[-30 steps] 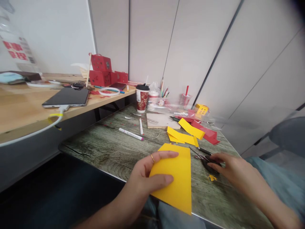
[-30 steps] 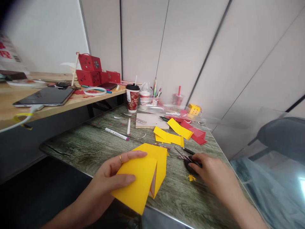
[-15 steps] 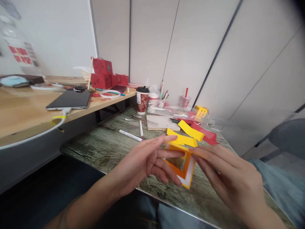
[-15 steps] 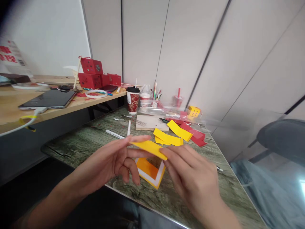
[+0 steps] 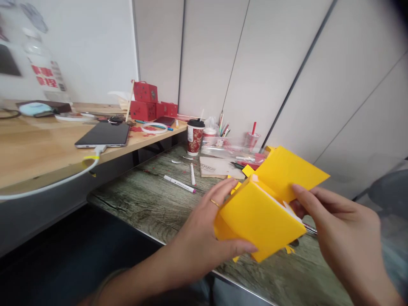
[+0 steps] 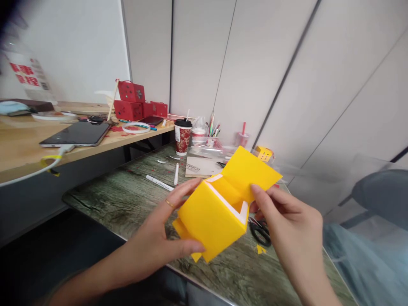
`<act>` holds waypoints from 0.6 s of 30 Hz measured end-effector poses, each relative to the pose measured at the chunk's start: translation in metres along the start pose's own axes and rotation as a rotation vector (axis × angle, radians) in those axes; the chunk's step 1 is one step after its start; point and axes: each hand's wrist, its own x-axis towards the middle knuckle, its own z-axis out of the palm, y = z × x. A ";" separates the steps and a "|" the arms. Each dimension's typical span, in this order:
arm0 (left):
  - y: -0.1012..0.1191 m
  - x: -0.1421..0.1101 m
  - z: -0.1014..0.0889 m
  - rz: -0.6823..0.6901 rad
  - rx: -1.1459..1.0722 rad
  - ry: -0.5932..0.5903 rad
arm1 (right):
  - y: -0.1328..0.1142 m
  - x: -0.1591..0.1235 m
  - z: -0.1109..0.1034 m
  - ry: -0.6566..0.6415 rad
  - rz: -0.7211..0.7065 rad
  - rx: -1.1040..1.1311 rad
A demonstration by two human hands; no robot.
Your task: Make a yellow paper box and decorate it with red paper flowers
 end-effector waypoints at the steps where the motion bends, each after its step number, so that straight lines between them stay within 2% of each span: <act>1: -0.001 -0.001 0.002 0.003 -0.009 -0.024 | 0.001 0.001 0.001 -0.041 -0.002 0.002; 6: -0.017 -0.012 0.010 -0.012 -0.024 -0.046 | 0.020 0.007 0.014 -0.386 -0.090 0.020; 9: -0.028 -0.017 0.012 0.001 0.061 -0.053 | 0.030 0.005 0.019 -0.487 -0.104 0.020; 11: -0.032 -0.019 0.012 0.044 0.123 -0.054 | 0.030 -0.002 0.016 -0.387 -0.128 0.000; 12: -0.033 -0.020 0.013 0.071 0.150 -0.049 | 0.029 -0.007 0.013 -0.284 -0.165 -0.032; 14: -0.034 -0.021 0.016 0.127 0.197 -0.039 | 0.024 -0.022 0.005 -0.059 -0.327 -0.123; 15: -0.035 -0.022 0.017 0.150 0.218 -0.034 | 0.020 -0.030 0.002 0.009 -0.439 -0.159; 16: -0.035 -0.023 0.018 0.170 0.235 -0.031 | 0.016 -0.038 -0.001 -0.005 -0.574 -0.165; 18: -0.035 -0.025 0.020 0.207 0.252 -0.025 | 0.008 -0.050 -0.002 -0.134 -0.702 -0.177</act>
